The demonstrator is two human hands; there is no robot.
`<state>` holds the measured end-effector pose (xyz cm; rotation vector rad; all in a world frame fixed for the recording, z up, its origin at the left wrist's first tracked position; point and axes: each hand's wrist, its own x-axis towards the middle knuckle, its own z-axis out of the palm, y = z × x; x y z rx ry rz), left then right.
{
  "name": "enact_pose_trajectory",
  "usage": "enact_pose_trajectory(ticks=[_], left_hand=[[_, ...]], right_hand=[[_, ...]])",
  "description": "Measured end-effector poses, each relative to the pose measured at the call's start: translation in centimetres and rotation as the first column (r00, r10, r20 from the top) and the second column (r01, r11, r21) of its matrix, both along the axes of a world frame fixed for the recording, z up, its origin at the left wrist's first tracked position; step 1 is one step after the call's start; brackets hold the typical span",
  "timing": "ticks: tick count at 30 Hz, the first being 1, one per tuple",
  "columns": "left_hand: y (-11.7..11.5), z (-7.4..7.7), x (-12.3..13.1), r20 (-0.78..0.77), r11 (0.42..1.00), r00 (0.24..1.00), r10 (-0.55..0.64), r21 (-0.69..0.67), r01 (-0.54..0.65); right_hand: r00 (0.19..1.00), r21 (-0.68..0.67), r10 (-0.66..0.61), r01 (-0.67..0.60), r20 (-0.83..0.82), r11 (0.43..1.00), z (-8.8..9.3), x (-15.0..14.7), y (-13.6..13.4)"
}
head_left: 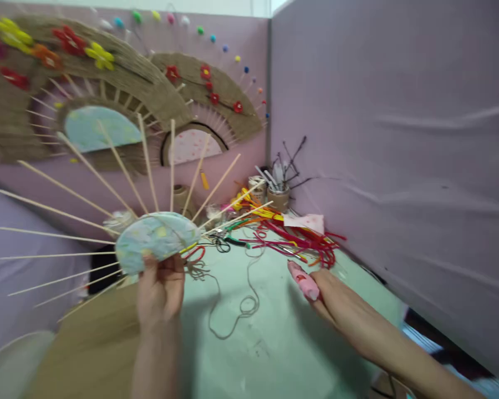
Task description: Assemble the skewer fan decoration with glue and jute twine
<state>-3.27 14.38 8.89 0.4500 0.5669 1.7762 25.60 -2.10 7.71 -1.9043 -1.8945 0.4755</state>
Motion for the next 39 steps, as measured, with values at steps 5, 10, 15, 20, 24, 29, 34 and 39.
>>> enact_pose_trajectory(ticks=[5,10,15,20,24,29,34,39], left_hand=[[-0.3,1.3,1.0,0.042,0.996,0.999,0.017,-0.087,-0.013],[-0.8,1.9,1.3,0.035,0.994,0.999,0.012,-0.109,-0.009],[-1.3,1.8,1.4,0.044,0.994,0.999,-0.01,-0.105,0.015],[-1.4,0.9,1.5,0.01,0.997,0.997,-0.075,-0.012,0.076],[-1.7,0.8,1.5,-0.108,0.992,0.994,-0.024,0.123,0.038],[-1.7,1.1,1.0,-0.222,0.972,0.968,0.118,0.227,-0.067],[-1.2,1.0,-0.1,-0.233,0.961,0.953,0.193,0.242,-0.135],[-0.8,0.6,-0.7,-0.244,0.97,0.946,0.213,0.165,-0.176]], right_hand=[[0.91,-0.056,-0.268,0.3,0.316,0.952,-4.1,3.1,-3.1],[0.82,-0.07,-0.322,0.4,0.473,0.914,-7.3,5.6,-2.0],[0.833,-0.101,-0.31,0.395,0.458,0.913,-7.3,5.9,-1.1],[0.951,0.087,-0.206,0.191,0.231,0.978,-0.5,2.1,1.2],[0.931,0.233,0.126,-0.045,-0.342,0.971,4.6,-4.9,6.1],[0.476,0.223,0.224,-0.059,-0.851,0.973,4.6,-13.0,13.1],[0.153,0.12,0.152,-0.2,-0.976,0.973,3.6,-15.5,14.8],[0.232,0.191,0.197,-0.047,-0.953,0.98,3.9,-13.7,15.0]])
